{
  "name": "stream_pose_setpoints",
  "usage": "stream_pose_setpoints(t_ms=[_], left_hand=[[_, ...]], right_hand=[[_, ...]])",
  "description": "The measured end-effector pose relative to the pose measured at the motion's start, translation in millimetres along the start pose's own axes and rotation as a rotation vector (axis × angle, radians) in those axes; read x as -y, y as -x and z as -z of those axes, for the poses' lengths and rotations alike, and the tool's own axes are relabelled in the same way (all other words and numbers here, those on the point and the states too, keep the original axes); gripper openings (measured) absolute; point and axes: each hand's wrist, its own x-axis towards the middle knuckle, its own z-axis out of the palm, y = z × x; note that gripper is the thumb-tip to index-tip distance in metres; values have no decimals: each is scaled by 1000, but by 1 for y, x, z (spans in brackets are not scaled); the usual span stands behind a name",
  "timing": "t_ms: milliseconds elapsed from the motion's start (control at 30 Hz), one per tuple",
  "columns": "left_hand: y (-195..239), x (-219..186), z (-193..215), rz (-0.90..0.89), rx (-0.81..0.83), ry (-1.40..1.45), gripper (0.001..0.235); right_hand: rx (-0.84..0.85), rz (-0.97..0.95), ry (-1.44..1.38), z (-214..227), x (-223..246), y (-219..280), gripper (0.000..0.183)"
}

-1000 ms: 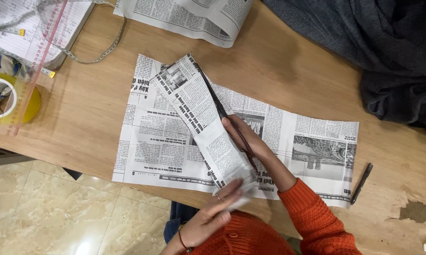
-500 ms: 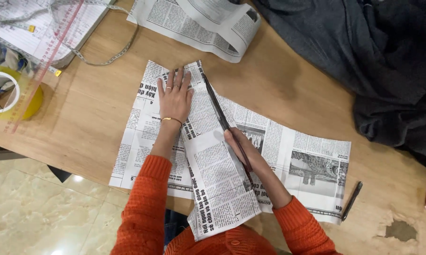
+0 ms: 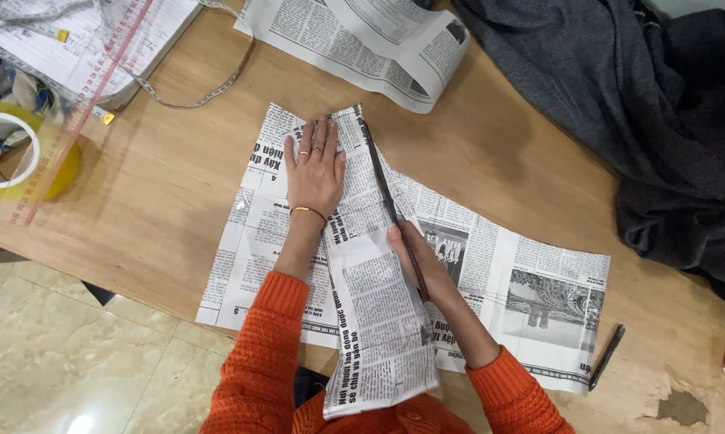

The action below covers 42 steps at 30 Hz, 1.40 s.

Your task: The person uses scissors to cut a newspaper into strips on a wooden table. They repeatedly cut along the length of the paper, separate the cut pieces, and continue cutting additional sections.

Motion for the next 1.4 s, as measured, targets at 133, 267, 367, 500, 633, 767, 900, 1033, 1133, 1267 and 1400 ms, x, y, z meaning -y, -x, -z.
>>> stream_pose_setpoints(t_ms=[133,267,367,500,633,767,900,1033,1133,1267,1400], left_hand=[[0,0,1,19,39,10,54],[0,-1,1,21,47,20,54],[0,-2,4,24,52,18,54],[-1,-2,1,30,61,9,54],[-1,-1,1,24,55,11,54],[-2,-1,0,24,51,6,54],[-1,-3,3,35,74,4,55],[-1,-3,4,39,84,3,55],[-1,-3,6,42,93,9,55],[-2,-4,7,52,109,16,55],[-2,-5,9,51,109,21,55]], right_hand=[[7,8,-5,-4,20,8,70],[11,14,-30,-4,20,7,76],[14,24,-3,-4,14,5,72],[22,38,-5,2,-6,-3,70],[30,12,-26,6,-23,-14,66],[32,5,46,9,-38,-23,65],[19,2,6,9,-30,-28,67],[27,-16,2,14,-35,-36,62],[6,-29,-40,18,-43,-41,57],[23,-37,-1,24,-38,-41,62],[32,-59,-18,26,-26,-42,58]])
